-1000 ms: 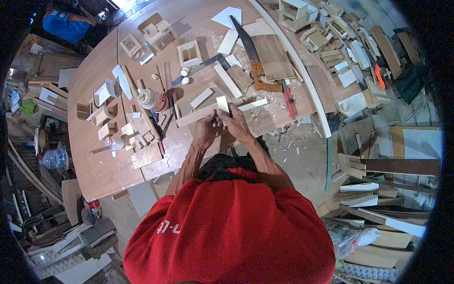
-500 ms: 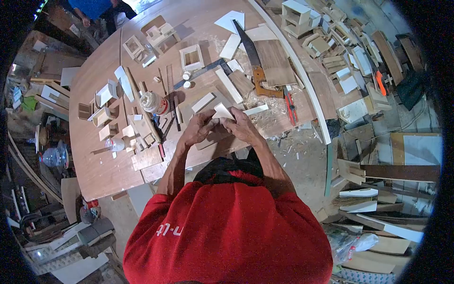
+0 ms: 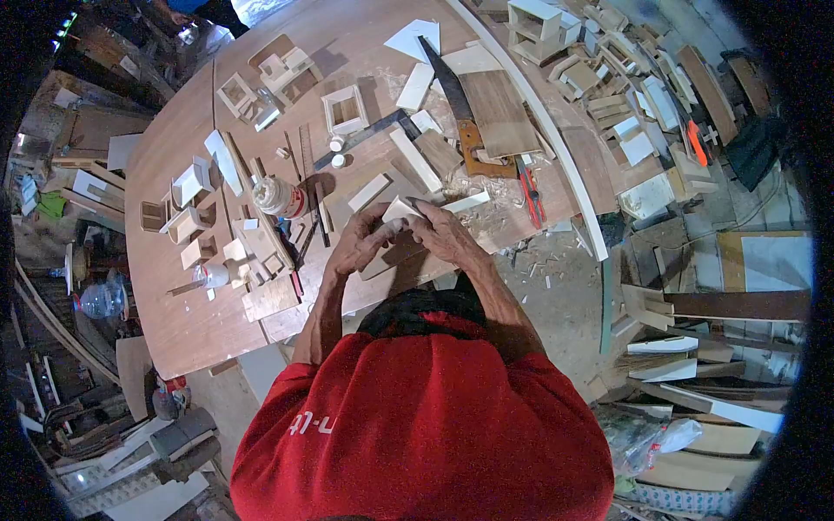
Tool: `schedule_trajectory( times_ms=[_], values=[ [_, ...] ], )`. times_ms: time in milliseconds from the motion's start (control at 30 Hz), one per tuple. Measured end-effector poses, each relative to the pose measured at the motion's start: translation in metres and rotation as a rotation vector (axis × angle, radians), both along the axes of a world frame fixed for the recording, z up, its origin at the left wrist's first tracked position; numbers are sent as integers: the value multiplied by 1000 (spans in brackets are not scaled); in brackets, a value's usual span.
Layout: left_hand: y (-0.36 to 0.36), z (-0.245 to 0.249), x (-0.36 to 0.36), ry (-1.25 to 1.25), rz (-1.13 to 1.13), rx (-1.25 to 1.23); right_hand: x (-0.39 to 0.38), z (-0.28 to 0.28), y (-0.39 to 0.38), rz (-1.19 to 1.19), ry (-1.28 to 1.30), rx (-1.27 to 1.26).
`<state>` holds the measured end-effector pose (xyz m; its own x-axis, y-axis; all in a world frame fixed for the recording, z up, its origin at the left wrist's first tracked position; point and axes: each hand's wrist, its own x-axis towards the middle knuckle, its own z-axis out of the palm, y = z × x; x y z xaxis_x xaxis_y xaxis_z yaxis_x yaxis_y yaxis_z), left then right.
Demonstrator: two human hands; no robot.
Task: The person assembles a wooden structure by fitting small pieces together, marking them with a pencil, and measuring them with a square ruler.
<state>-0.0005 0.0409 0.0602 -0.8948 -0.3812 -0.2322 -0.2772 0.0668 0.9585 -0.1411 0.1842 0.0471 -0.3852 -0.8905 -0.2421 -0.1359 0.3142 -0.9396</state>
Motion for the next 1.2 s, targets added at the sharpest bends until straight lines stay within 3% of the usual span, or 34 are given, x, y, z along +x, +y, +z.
schedule_trajectory(
  times_ms=[533, 733, 1200],
  values=[
    [2, 2, -10, 41, 110, 21, -5, 4, -7, 18, 81, -183],
    [1, 2, -13, 24, 135, 40, -9, 9, -9, 22, 28, -86],
    [-3, -7, -16, 39, 129, 46, -13, -4, -13, 34, 40, -141]
  ],
)
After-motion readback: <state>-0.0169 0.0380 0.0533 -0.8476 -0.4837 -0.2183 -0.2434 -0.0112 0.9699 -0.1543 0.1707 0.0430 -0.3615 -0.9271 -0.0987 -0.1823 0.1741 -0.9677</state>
